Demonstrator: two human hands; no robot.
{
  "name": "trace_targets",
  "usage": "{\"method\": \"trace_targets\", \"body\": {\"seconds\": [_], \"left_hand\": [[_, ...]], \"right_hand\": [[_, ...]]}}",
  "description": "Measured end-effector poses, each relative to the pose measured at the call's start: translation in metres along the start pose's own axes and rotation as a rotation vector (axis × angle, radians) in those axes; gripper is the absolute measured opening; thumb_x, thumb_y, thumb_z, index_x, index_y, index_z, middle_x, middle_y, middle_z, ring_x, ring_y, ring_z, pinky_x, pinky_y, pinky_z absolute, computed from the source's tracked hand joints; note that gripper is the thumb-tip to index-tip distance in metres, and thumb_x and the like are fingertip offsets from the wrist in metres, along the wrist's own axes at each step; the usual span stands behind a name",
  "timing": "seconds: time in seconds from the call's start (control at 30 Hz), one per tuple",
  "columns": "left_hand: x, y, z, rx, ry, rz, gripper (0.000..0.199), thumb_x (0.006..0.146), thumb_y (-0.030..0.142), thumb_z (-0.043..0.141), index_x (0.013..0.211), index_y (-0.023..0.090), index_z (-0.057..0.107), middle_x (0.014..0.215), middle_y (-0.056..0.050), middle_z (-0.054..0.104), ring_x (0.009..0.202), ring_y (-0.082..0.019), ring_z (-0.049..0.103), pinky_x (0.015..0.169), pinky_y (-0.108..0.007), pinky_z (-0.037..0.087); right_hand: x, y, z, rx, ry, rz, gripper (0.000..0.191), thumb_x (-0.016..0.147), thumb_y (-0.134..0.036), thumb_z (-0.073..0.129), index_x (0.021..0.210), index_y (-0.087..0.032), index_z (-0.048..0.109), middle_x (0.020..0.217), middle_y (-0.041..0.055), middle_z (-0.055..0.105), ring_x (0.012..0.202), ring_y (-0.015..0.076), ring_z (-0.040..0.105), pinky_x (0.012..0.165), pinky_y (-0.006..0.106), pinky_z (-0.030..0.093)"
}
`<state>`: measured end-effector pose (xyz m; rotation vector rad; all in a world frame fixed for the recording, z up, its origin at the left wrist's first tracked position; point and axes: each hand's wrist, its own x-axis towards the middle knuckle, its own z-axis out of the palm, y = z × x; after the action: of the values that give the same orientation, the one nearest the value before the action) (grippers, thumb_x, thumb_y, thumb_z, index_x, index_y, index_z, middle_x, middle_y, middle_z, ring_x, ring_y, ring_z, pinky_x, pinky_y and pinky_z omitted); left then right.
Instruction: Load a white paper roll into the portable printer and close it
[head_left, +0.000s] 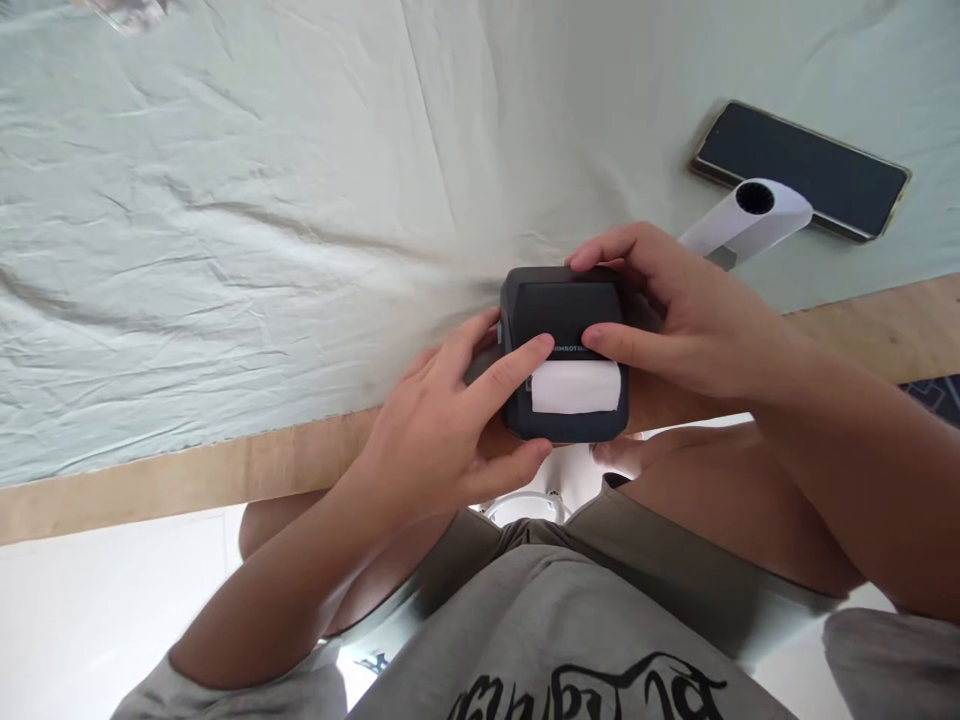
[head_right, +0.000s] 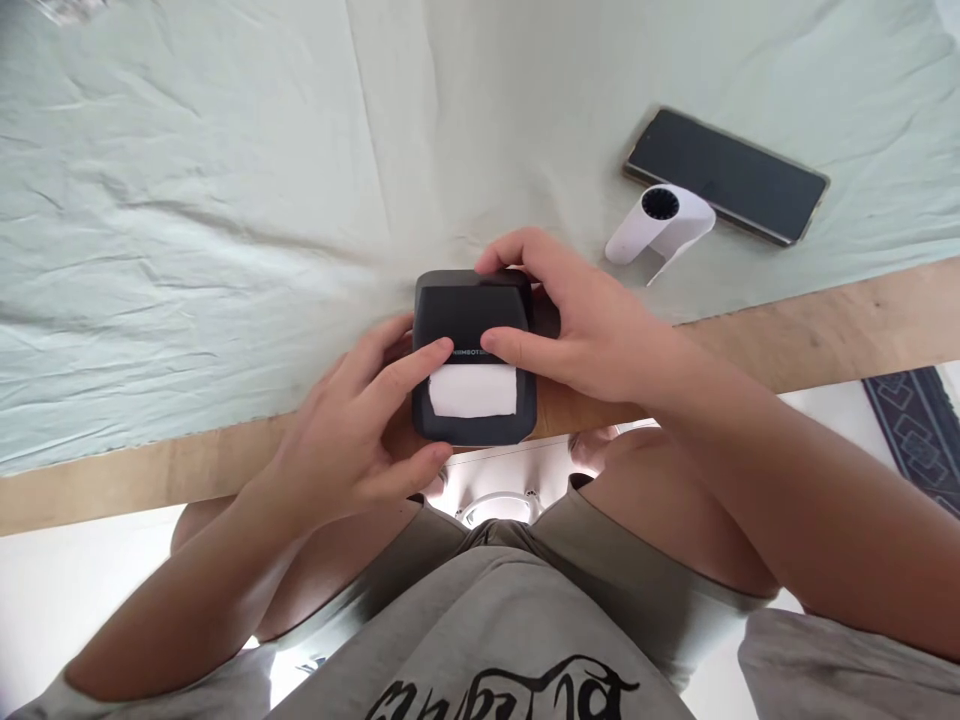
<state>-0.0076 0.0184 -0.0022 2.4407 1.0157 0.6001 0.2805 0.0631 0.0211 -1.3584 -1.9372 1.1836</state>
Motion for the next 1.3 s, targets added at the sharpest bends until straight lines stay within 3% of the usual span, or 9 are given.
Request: {"method": "trace_targets", "body": {"seconds": [0.13, 0.23, 0.3, 0.47, 0.57, 0.73, 1.0, 1.17, 1.3], "left_hand": [[0.002, 0.003, 0.001, 0.022, 0.007, -0.032, 0.073, 0.103, 0.055, 0.074, 0.167, 0.028, 0.054, 0.171, -0.021, 0.054, 0.150, -0.043, 0.065, 0.116, -0.058, 0.062], [0.002, 0.006, 0.001, 0.039, 0.022, -0.040, 0.098, 0.097, 0.055, 0.082, 0.177, 0.020, 0.037, 0.173, -0.023, 0.055, 0.156, -0.042, 0.062, 0.127, -0.057, 0.056], [0.001, 0.007, 0.001, 0.070, 0.008, -0.043, 0.110, 0.097, 0.055, 0.083, 0.180, 0.012, 0.026, 0.174, -0.027, 0.055, 0.159, -0.043, 0.059, 0.132, -0.056, 0.052], [-0.001, 0.003, 0.000, 0.122, -0.074, -0.075, 0.099, 0.108, 0.064, 0.070, 0.180, 0.008, 0.031, 0.181, -0.029, 0.046, 0.167, -0.044, 0.052, 0.136, -0.057, 0.049], [-0.002, 0.000, 0.001, 0.105, -0.053, -0.061, 0.101, 0.110, 0.073, 0.064, 0.182, 0.012, 0.030, 0.183, -0.028, 0.044, 0.165, -0.044, 0.054, 0.134, -0.056, 0.053], [-0.006, 0.003, 0.004, 0.126, 0.039, -0.009, 0.104, 0.107, 0.070, 0.072, 0.184, 0.017, 0.027, 0.178, -0.024, 0.053, 0.155, -0.041, 0.066, 0.130, -0.052, 0.058], [-0.008, 0.004, 0.006, 0.191, 0.017, -0.036, 0.131, 0.092, 0.075, 0.088, 0.184, 0.012, 0.019, 0.177, -0.030, 0.053, 0.157, -0.046, 0.064, 0.128, -0.056, 0.059], [-0.009, 0.005, 0.009, 0.243, 0.012, -0.023, 0.135, 0.093, 0.079, 0.085, 0.184, 0.011, 0.012, 0.178, -0.034, 0.050, 0.156, -0.047, 0.065, 0.128, -0.057, 0.059], [-0.014, 0.013, 0.009, 0.248, 0.027, -0.094, 0.123, 0.102, 0.082, 0.070, 0.185, 0.014, 0.008, 0.179, -0.032, 0.050, 0.155, -0.045, 0.066, 0.125, -0.055, 0.061]], "right_hand": [[-0.001, -0.001, 0.000, -0.031, -0.008, -0.020, 0.067, 0.096, -0.062, 0.070, 0.154, -0.030, 0.057, 0.150, 0.0107, 0.071, 0.133, 0.0328, 0.072, 0.114, 0.055, 0.063], [-0.005, 0.003, 0.004, -0.095, 0.014, -0.008, 0.064, 0.102, -0.056, 0.062, 0.158, -0.027, 0.056, 0.156, 0.0124, 0.069, 0.142, 0.0362, 0.069, 0.122, 0.061, 0.058], [-0.008, 0.007, 0.006, -0.073, 0.067, 0.012, 0.056, 0.104, -0.042, 0.053, 0.158, -0.028, 0.056, 0.162, 0.0106, 0.067, 0.150, 0.0357, 0.065, 0.128, 0.062, 0.055], [-0.011, 0.018, 0.006, -0.304, 0.136, -0.036, 0.059, 0.096, -0.021, 0.052, 0.155, -0.026, 0.059, 0.156, 0.0123, 0.073, 0.144, 0.0357, 0.070, 0.123, 0.063, 0.058], [-0.011, 0.022, 0.008, -0.419, 0.125, -0.148, 0.064, 0.094, -0.021, 0.053, 0.158, -0.019, 0.059, 0.149, 0.0167, 0.076, 0.135, 0.0402, 0.075, 0.113, 0.067, 0.063], [-0.012, 0.022, 0.012, -0.445, 0.115, -0.190, 0.062, 0.097, -0.023, 0.053, 0.158, -0.022, 0.061, 0.150, 0.0152, 0.077, 0.135, 0.0392, 0.075, 0.112, 0.064, 0.064], [-0.016, 0.010, 0.000, -0.409, 0.175, -0.093, 0.054, 0.102, -0.025, 0.047, 0.153, -0.026, 0.065, 0.152, 0.0121, 0.077, 0.138, 0.0392, 0.075, 0.110, 0.065, 0.067], [-0.019, 0.004, 0.002, -0.333, 0.086, -0.033, 0.056, 0.113, -0.055, 0.044, 0.159, -0.027, 0.062, 0.152, 0.0129, 0.076, 0.137, 0.0397, 0.075, 0.114, 0.066, 0.065], [-0.022, 0.008, 0.010, -0.377, 0.134, -0.080, 0.062, 0.116, -0.062, 0.036, 0.158, -0.024, 0.063, 0.156, 0.0157, 0.074, 0.146, 0.0392, 0.070, 0.128, 0.068, 0.055]]}}
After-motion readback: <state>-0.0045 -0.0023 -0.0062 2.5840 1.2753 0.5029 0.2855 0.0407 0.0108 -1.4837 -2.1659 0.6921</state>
